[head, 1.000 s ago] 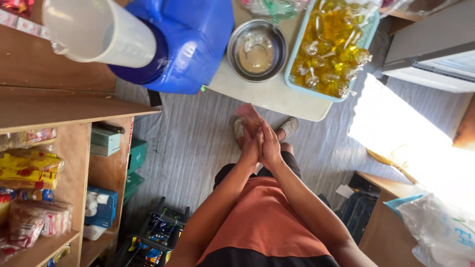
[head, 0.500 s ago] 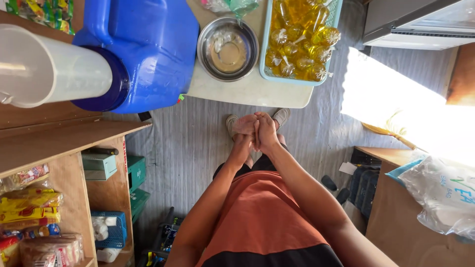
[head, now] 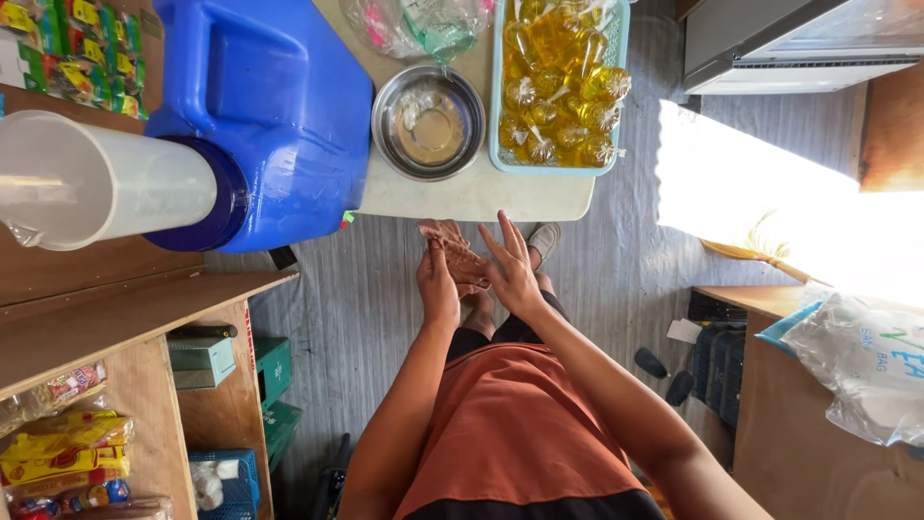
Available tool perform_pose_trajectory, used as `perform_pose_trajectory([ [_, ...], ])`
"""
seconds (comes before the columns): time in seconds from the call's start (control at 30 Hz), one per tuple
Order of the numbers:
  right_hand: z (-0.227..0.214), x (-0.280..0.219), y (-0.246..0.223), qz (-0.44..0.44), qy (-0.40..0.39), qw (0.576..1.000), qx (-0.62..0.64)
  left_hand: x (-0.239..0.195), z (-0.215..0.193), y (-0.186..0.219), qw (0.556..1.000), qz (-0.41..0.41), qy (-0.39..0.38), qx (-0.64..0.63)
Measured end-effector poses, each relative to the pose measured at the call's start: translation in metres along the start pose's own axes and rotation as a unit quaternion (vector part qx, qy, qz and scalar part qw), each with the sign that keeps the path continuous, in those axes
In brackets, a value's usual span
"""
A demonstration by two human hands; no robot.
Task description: The person pours cooking oil from a large blue container into a small cup, then transfers the oil into small plastic bags, sealing each bag by hand.
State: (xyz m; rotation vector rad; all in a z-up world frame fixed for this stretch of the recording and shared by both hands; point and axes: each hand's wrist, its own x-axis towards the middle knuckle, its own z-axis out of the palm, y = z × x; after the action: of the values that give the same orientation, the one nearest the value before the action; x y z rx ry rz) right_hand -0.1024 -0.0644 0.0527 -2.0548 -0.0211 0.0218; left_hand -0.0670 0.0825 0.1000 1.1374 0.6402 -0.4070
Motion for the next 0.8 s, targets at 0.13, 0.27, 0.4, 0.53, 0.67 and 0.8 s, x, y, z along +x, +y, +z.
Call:
perform_pose_trajectory([
  [0.13,0.01,0.014,-0.017,-0.032,0.002,0.999,-0.034,-0.011,0.021,0.007,0.973,-0.085,-0.158,-0.145],
  [0.27,0.037,0.013,-0.016,-0.052,0.034,0.998,0.028,0.027,0.016,-0.016,0.967,-0.004,-0.087,-0.238],
  [0.4,0.043,0.013,-0.033,0.123,-0.042,0.897,0.423,0.048,0.01,-0.017,0.957,0.063,-0.107,-0.263],
  [0.53,0.041,0.0,0.006,0.195,-0.106,0.789,0.573,0.065,-0.001,-0.011,0.96,0.019,-0.033,-0.277],
  [0.67,0.026,-0.004,-0.002,0.266,-0.076,0.783,0.557,0.054,0.001,0.04,0.941,0.051,-0.1,-0.32],
  [0.8,0.002,0.024,-0.065,0.267,-0.071,0.832,0.481,0.027,0.034,0.045,0.964,0.116,-0.102,-0.214],
])
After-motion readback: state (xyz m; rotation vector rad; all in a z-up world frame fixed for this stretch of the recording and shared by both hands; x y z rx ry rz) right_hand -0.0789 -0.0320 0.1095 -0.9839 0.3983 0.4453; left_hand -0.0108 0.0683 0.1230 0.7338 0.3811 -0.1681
